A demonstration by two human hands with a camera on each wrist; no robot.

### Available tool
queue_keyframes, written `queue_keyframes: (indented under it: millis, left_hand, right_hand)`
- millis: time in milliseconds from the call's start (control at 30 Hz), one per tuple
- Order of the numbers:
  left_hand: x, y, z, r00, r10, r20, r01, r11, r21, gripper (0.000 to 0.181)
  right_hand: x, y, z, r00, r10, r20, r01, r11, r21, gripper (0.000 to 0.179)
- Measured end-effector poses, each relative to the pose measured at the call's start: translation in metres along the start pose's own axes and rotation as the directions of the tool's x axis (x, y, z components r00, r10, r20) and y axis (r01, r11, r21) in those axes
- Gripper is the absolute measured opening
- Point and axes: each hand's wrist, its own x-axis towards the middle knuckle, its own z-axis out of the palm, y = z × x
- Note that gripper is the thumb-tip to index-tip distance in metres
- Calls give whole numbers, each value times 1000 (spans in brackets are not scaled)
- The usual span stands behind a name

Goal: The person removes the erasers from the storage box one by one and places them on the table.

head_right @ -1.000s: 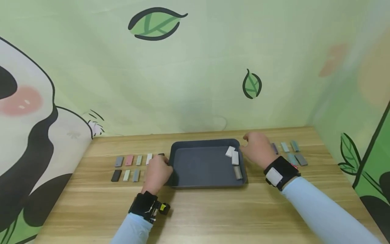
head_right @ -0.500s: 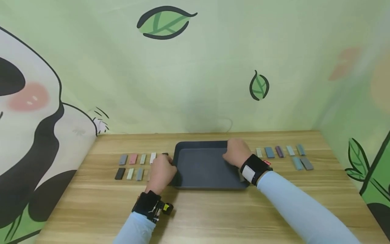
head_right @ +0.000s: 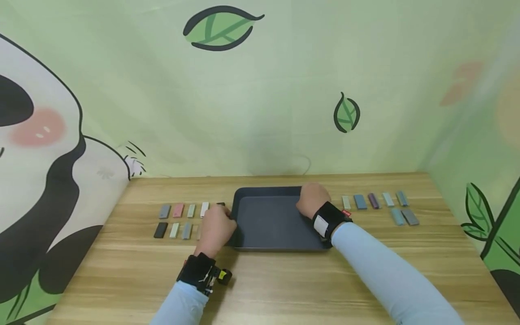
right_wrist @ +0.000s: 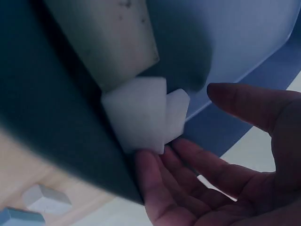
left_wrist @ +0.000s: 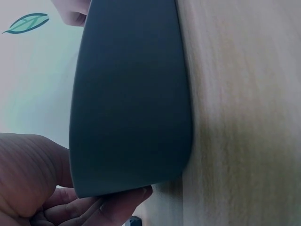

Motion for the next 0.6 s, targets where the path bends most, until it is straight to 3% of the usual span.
queue_keyframes:
  millis: [100,233,367,500,600]
  left_hand:
    - [0,-1,2,1000,-5,2,5,1000,-7,33]
    - [0,-1,3,1000,-8,3,8,1000,-10,33]
    - [0,0,2,1000,1,0,-1,1000,-2,34]
    - [0,1,0,1000,-13,10,13,1000,2,29]
    - [-1,2,-1,1000,-23,18,23,1000,1,25]
  right_hand:
    - [0,-2,3,1000,-24,10,24,1000,14,26]
    - [-1,-4,7,998,-38,48,36,999,37,2]
    - [-3,-4,9,997,-63,52,60,997,49,23]
    - [-5,-5,9,995,-100,28,99,994,46,4]
    - [-5,-8,9,992,-120,44,118,992,42,24]
